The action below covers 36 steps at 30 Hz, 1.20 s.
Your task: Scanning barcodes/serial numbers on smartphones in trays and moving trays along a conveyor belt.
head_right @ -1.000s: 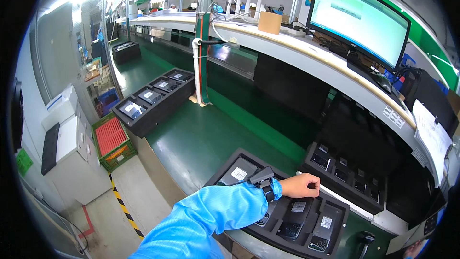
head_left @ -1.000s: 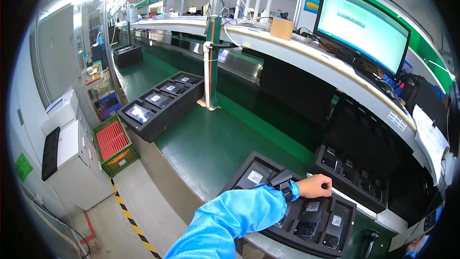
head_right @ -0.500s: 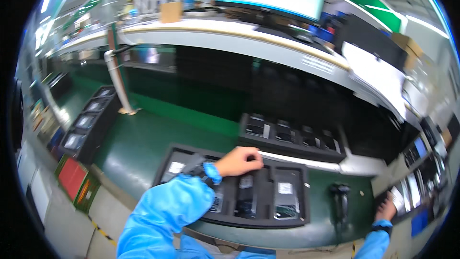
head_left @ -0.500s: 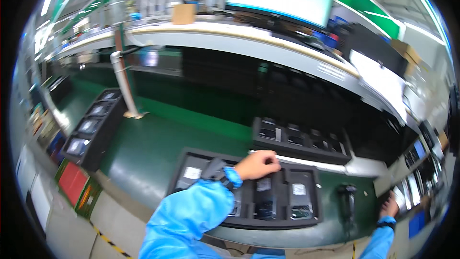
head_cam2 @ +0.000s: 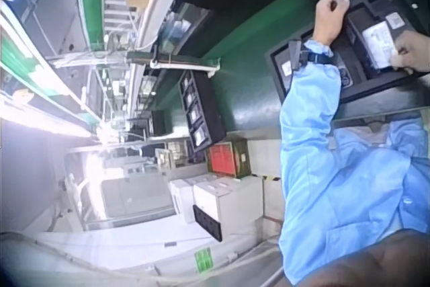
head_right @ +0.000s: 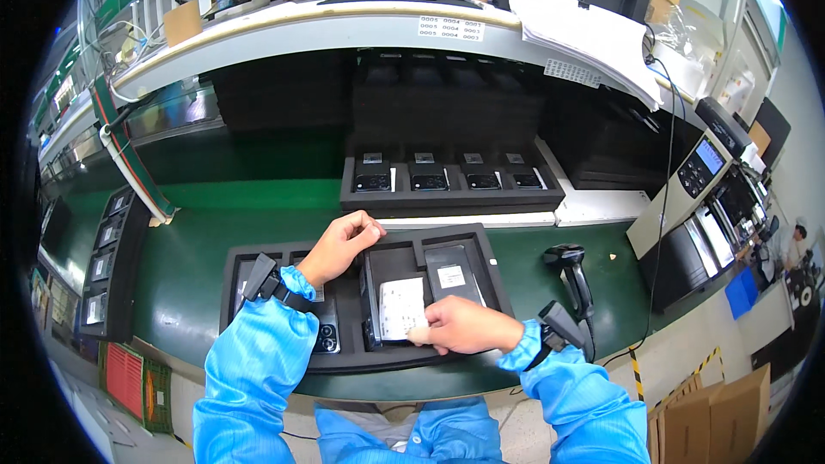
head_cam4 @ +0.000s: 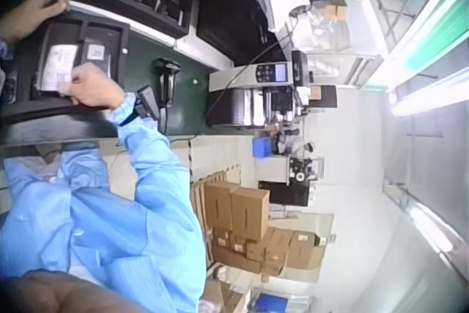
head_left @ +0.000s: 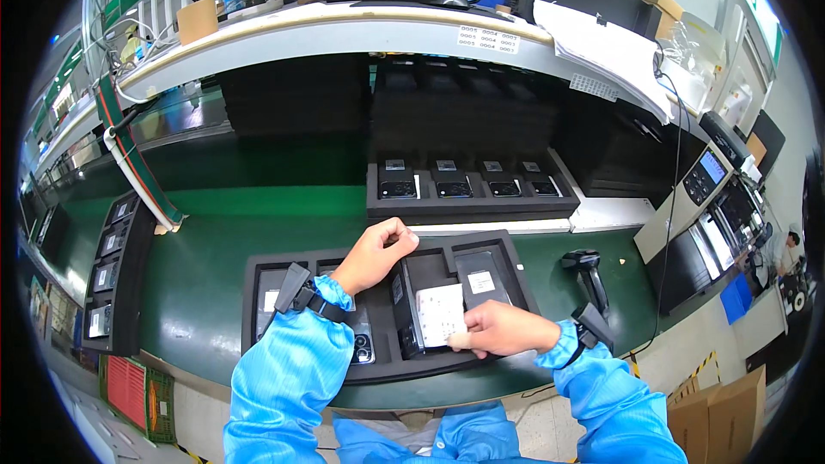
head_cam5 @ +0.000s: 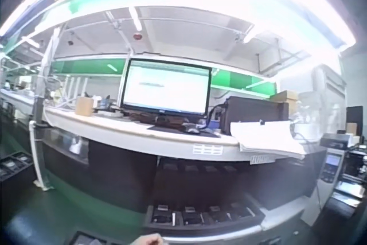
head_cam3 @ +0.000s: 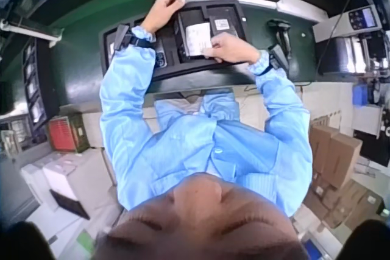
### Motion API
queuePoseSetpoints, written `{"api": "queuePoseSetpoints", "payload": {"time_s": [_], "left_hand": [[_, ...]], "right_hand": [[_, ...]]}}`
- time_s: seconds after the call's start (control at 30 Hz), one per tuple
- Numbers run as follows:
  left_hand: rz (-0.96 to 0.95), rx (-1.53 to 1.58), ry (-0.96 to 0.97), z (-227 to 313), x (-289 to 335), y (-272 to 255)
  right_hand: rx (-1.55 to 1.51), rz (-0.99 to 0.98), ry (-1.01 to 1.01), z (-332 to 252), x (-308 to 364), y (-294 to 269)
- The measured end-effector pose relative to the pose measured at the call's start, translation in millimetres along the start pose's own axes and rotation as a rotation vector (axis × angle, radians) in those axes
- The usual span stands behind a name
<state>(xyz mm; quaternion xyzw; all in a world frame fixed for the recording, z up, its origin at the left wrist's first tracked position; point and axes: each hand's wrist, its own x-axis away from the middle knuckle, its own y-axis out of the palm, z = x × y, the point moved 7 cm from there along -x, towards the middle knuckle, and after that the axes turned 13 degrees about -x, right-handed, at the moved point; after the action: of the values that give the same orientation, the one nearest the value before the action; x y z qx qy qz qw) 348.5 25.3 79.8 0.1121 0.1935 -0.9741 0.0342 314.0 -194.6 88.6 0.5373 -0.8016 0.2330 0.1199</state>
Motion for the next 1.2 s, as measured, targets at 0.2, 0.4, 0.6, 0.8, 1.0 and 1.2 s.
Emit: {"api": "queuePoseSetpoints", "payload": {"time_s": [0.2,0.4,0.6,0.8,1.0,1.2], "left_hand": [[-0.033,-0.180,0.118,13.1,5.3,5.9],[-0.072,-0.703,0.192,26.7,16.4,24.2],[-0.079,-0.660,0.138,20.8,10.9,20.6],[-0.006,-0.172,0.049,2.2,1.9,3.3],[-0.056,-0.112,0.006,-0.4,0.9,-2.5],[-0.066,-0.057,-0.001,-1.1,1.2,-5.2]], "right_hand": [[0.057,0.373,-0.129,21.9,19.8,-30.5],[-0.176,0.978,-0.201,81.0,88.9,-97.0],[-0.240,0.924,-0.333,76.5,86.4,-76.4],[0.037,0.635,-0.523,6.4,25.7,-40.9],[0.084,0.521,-0.362,-4.7,-26.7,-29.2],[-0.024,0.459,-0.270,12.9,-27.0,-17.8]]}}
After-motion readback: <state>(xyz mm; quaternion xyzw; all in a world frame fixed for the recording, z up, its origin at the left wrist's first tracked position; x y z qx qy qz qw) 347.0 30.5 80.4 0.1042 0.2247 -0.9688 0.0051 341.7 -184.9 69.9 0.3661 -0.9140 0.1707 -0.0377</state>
